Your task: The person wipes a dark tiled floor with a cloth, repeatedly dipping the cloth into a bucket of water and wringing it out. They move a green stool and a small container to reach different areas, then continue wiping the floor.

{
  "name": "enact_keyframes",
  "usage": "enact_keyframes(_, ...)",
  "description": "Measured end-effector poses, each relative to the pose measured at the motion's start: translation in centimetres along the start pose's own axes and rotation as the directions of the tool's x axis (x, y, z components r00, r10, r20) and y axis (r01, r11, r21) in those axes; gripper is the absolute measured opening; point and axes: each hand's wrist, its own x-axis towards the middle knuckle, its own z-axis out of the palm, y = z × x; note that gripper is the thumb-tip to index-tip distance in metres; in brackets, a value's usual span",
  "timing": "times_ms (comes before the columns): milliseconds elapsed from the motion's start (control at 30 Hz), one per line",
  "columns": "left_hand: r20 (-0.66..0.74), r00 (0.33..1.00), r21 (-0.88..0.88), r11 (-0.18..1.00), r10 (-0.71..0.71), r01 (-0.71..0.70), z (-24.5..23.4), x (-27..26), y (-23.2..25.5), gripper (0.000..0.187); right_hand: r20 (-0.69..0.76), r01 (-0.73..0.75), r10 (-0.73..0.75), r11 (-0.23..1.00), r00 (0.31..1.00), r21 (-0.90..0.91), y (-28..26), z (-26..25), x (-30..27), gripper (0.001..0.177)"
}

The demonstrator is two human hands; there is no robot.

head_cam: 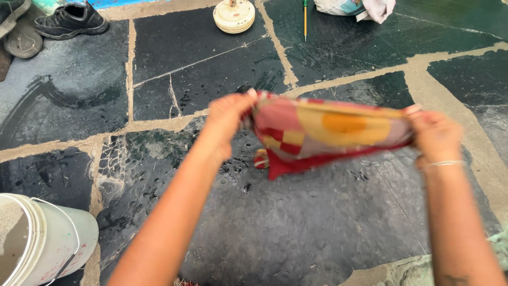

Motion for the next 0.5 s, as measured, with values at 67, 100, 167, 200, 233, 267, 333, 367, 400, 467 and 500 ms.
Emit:
enact_keyframes(67,-0.05,0.998,-0.055,0.997,0.049,-0.052,-1.3,0.3,2.9,0.025,-0.047,0.074,-0.073,0.997,0.996,0.023,-1.1,-1.6,0.6,0.026)
enact_keyframes(100,-0.043,0.992,-0.152,0.981,0.116,-0.121,-1.7,0.3,4.4,0.017,-0.056,0.116,-0.114,0.993,0.992,0.033,-1.9,-2.2,0.7,0.025)
enact_keyframes(167,-0.006,0.923,-0.349,0.864,0.385,-0.363,-2.5,0.0,6.9,0.016,-0.051,0.209,-0.207,0.977,0.977,0.041,-3.7,-3.3,0.1,0.024)
enact_keyframes(200,0.036,0.909,-0.348,0.858,0.414,-0.377,-2.4,-0.5,7.4,0.017,-0.036,0.258,-0.257,0.965,0.966,0.04,-4.8,-3.7,-0.5,0.023)
enact_keyframes(233,0.079,0.893,-0.348,0.852,0.442,-0.391,-2.4,-1.0,7.8,0.017,-0.021,0.309,-0.308,0.951,0.951,0.034,-5.9,-3.8,-1.0,0.023)
enact_keyframes(267,0.124,0.876,-0.347,0.847,0.467,-0.403,-2.2,-1.4,8.1,0.018,0.009,0.357,-0.357,0.934,0.934,0.024,-7.1,-4.1,-1.6,0.022)
enact_keyframes(333,0.196,0.889,-0.022,0.908,0.414,-0.418,-0.5,-1.2,7.4,0.02,0.082,0.459,-0.457,0.889,0.886,0.0,-9.3,-4.5,-3.2,0.021)
enact_keyframes(367,0.225,0.898,0.143,0.899,0.379,-0.415,0.4,-0.9,6.6,0.021,0.137,0.513,-0.507,0.858,0.851,-0.011,-10.2,-4.7,-4.1,0.021)
enact_keyframes(400,0.17,0.9,0.169,0.888,0.401,-0.428,0.8,-0.6,6.0,0.023,0.191,0.567,-0.554,0.823,0.81,-0.018,-11.1,-4.9,-5.0,0.021)
enact_keyframes(467,0.063,0.892,0.224,0.865,0.447,-0.449,1.7,0.4,4.7,0.025,0.306,0.679,-0.643,0.734,0.702,-0.015,-12.6,-5.7,-6.5,0.021)
enact_keyframes(500,0.155,0.87,0.195,0.849,0.467,-0.491,2.4,0.7,3.6,0.025,0.371,0.728,-0.677,0.686,0.635,0.004,-13.2,-6.3,-7.2,0.021)
